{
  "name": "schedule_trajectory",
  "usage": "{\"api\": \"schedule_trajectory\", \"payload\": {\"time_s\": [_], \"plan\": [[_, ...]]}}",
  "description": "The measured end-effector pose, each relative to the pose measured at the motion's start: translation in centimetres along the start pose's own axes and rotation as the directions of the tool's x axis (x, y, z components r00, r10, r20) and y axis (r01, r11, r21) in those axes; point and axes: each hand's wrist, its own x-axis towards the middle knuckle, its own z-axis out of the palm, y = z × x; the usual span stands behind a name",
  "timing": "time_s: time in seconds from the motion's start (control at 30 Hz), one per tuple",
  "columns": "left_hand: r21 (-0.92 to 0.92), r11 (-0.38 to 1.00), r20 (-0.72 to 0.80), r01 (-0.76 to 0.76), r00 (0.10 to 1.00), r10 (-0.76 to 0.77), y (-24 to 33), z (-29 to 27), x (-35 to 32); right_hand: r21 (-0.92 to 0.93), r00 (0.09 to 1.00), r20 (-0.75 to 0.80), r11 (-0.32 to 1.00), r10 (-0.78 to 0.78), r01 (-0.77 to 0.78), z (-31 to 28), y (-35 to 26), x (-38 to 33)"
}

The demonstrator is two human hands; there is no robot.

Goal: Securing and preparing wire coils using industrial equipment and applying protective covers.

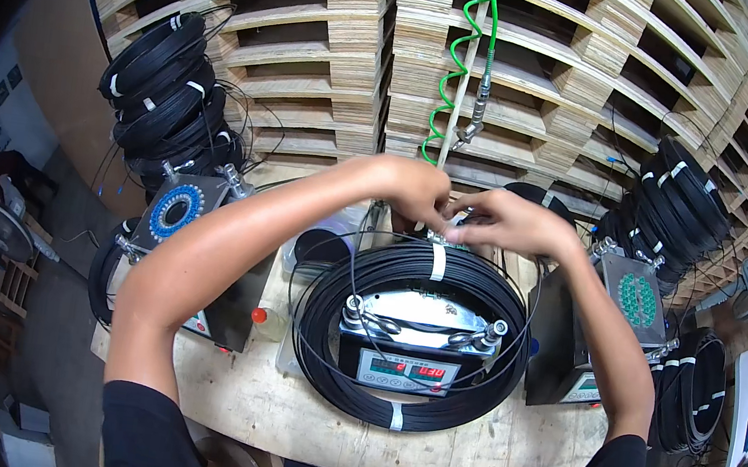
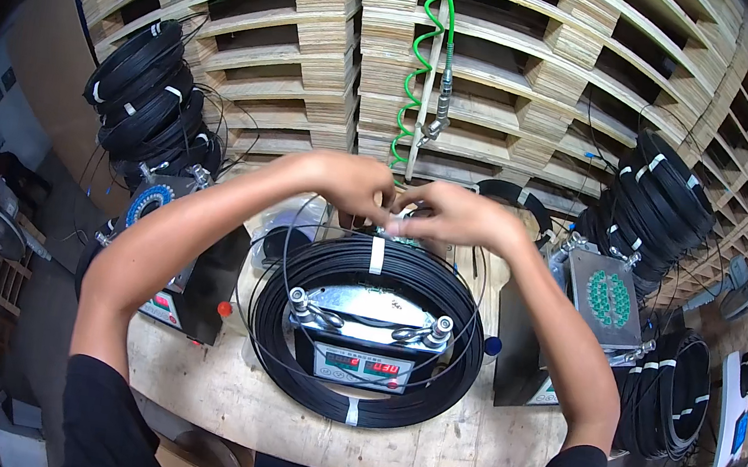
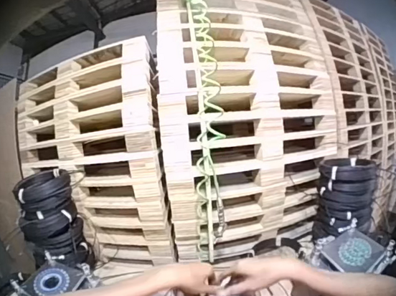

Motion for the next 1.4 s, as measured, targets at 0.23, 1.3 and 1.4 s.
{"api": "schedule_trajectory", "payload": {"time_s": [0.23, 1.3, 1.4], "plan": [[-0.49, 0.785, -0.243, -0.378, 0.925, 0.293, -7.7, 2.6, -2.1, 0.244, 0.974, -0.218, 0.963, -0.06, 0.114, 0.1, 3.7, -2.4], [-0.23, 0.859, -0.694, -0.457, 0.696, 0.184, -5.1, 9.0, -0.3, -0.27, 0.896, -0.413, 0.961, -0.166, 0.054, 4.2, 1.6, -1.5], [-0.232, 0.844, -0.71, -0.484, 0.677, 0.193, -5.3, 9.0, -0.6, -0.337, 0.863, -0.446, 0.938, -0.238, 0.084, 4.4, 0.7, -1.9]]}}
